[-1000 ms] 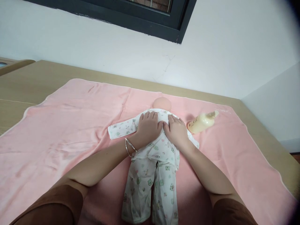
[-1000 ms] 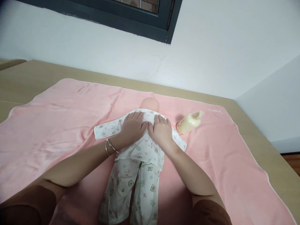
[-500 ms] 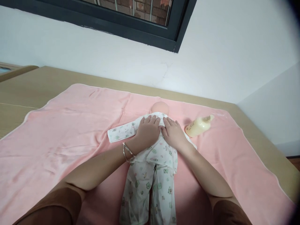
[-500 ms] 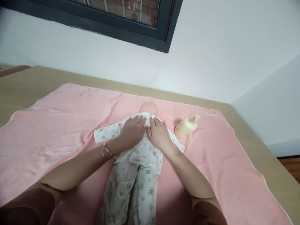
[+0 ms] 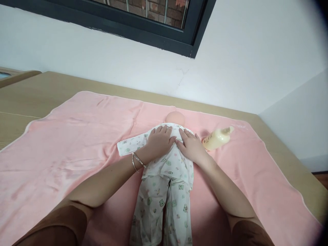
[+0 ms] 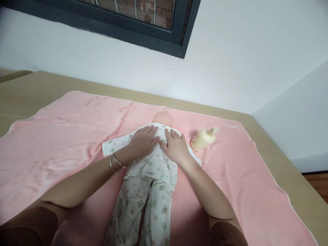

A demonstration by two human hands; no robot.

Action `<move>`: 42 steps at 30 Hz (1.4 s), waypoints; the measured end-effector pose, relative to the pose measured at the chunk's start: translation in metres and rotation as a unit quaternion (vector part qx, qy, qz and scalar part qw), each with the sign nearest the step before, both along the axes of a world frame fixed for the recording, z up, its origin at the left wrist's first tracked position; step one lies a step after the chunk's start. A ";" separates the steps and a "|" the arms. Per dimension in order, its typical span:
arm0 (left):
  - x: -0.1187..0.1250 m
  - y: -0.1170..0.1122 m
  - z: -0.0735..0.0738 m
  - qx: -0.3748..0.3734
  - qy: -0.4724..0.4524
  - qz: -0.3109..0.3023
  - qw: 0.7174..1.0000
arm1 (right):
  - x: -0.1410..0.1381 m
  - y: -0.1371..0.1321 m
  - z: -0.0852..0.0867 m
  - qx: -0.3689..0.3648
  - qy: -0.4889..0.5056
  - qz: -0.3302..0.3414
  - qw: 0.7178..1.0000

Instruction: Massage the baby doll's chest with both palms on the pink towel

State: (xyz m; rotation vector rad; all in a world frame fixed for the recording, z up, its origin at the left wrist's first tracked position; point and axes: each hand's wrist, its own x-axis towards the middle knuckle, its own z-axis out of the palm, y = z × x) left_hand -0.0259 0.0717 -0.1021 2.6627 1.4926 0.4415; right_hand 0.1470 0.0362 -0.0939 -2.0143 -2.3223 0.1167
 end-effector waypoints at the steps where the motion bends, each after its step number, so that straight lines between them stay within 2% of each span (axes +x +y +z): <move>1: 0.001 0.000 -0.001 0.003 0.003 -0.001 1.000 | 0.000 0.002 -0.001 -0.002 0.003 0.004 1.000; 4: 0.002 -0.009 0.000 0.003 0.033 -0.004 0.999 | -0.005 -0.005 0.000 0.006 -0.015 0.008 1.000; 10: -0.003 -0.035 0.011 0.019 0.087 -0.054 0.995 | -0.021 -0.036 0.007 0.024 -0.066 0.010 0.997; 14: -0.004 -0.024 0.013 -0.003 0.049 -0.031 0.998 | -0.015 -0.027 0.005 0.018 -0.051 -0.028 0.998; 19: 0.002 -0.005 -0.001 -0.011 -0.011 -0.007 1.000 | -0.007 -0.003 -0.004 0.011 -0.014 -0.030 0.999; 23: 0.006 -0.016 -0.004 0.003 0.001 -0.014 1.000 | -0.012 -0.009 -0.005 0.017 -0.037 -0.004 0.999; 28: -0.001 -0.039 0.009 0.023 0.052 -0.070 0.996 | -0.024 -0.038 0.002 0.037 -0.080 0.030 0.996; 32: -0.005 -0.035 0.014 0.018 0.035 -0.058 0.998 | -0.024 -0.039 0.005 0.035 -0.073 0.009 0.997; 37: 0.001 -0.013 0.002 -0.025 -0.010 -0.008 1.000 | -0.014 -0.016 0.000 0.017 -0.044 -0.041 0.998; 42: 0.010 -0.003 -0.019 -0.005 -0.060 0.006 0.998 | -0.011 -0.006 -0.011 0.037 -0.035 -0.041 0.998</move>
